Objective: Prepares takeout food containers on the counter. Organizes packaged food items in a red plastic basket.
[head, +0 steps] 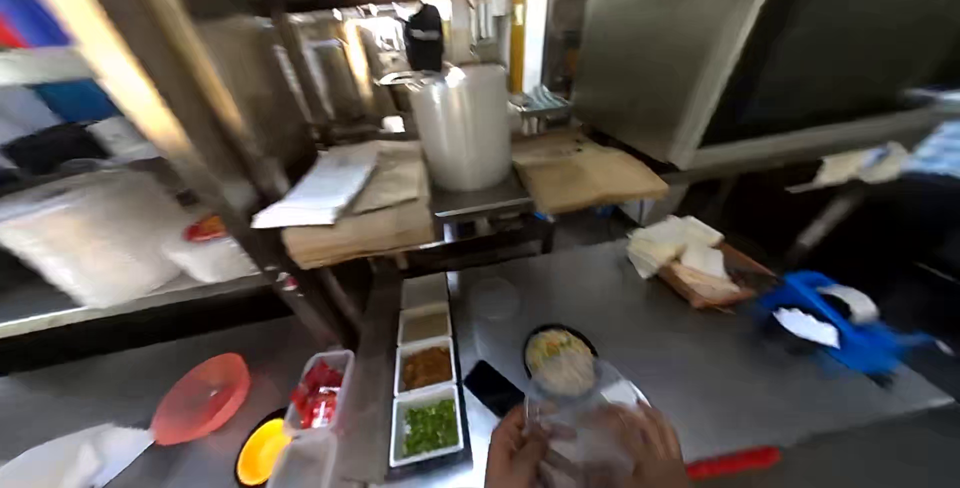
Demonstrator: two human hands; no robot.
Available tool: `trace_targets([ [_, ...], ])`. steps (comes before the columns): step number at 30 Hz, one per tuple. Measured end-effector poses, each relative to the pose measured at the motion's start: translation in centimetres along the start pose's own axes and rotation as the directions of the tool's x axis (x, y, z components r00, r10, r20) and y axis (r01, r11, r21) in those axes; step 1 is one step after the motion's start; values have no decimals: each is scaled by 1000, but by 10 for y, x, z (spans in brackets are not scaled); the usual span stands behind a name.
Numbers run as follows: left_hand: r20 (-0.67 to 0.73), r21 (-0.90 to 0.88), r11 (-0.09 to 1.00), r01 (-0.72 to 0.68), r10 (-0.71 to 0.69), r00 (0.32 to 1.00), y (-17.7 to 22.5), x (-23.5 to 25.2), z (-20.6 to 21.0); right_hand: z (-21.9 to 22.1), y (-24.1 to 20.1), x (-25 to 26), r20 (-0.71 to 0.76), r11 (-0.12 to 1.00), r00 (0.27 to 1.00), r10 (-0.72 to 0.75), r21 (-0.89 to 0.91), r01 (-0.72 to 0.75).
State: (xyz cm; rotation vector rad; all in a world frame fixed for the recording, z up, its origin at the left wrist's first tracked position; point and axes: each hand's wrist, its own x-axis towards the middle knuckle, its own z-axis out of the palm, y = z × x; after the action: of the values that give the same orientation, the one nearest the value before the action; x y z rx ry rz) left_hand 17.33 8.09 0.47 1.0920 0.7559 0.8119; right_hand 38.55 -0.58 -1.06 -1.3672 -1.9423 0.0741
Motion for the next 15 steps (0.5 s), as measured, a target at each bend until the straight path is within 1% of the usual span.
trace_targets([
  [1, 27, 14, 999, 41, -41, 999, -20, 15, 4, -6, 18, -11, -74, 979, 978, 193, 82, -187],
  [2, 53, 8, 998, 69, -69, 996, -40, 31, 11, -9, 44, -21, -143, 921, 916, 376, 165, -352],
  [3, 83, -4, 996, 90, -90, 993, -58, 47, 22, -12, 73, -28, -140, 820, 819, 556, 252, -514],
  [4, 101, 1, 993, 118, -117, 988, -72, 63, 36, -13, 101, -31, -49, 667, 696, 717, 341, -663],
  [5, 91, 32, 990, 134, -137, 986, -84, 79, 49, -7, 129, -31, 54, 503, 576, 816, 426, -752],
  [6, 34, 109, 986, 126, -131, 991, -94, 94, 61, 3, 153, -27, 119, 390, 506, 854, 497, -775],
  [7, -73, 237, 965, 113, -98, 992, -100, 109, 71, 12, 176, -21, 160, 354, 503, 849, 535, -767],
  [8, -197, 391, 913, 113, -36, 980, -105, 121, 77, 20, 196, -14, 175, 379, 539, 824, 537, -753],
  [9, -311, 541, 829, 139, 44, 949, -108, 133, 79, 27, 214, -4, 175, 426, 576, 799, 512, -746],
  [10, -392, 655, 734, 180, 126, 911, -110, 144, 78, 35, 229, 9, 179, 480, 605, 776, 456, -750],
  [11, -440, 733, 642, 224, 197, 876, -115, 153, 72, 47, 240, 22, 204, 516, 621, 757, 396, -760],
  [12, -481, 781, 558, 281, 251, 840, -123, 163, 64, 64, 250, 35, 246, 540, 621, 744, 326, -776],
  [13, -528, 791, 499, 353, 268, 806, -134, 169, 55, 80, 255, 45, 320, 546, 600, 734, 248, -800],
  [14, -577, 772, 477, 421, 248, 778, -146, 173, 46, 93, 255, 51, 394, 544, 563, 727, 171, -822],
  [15, -625, 734, 482, 478, 204, 754, -154, 177, 38, 101, 253, 56, 441, 534, 528, 726, 122, -836],
])
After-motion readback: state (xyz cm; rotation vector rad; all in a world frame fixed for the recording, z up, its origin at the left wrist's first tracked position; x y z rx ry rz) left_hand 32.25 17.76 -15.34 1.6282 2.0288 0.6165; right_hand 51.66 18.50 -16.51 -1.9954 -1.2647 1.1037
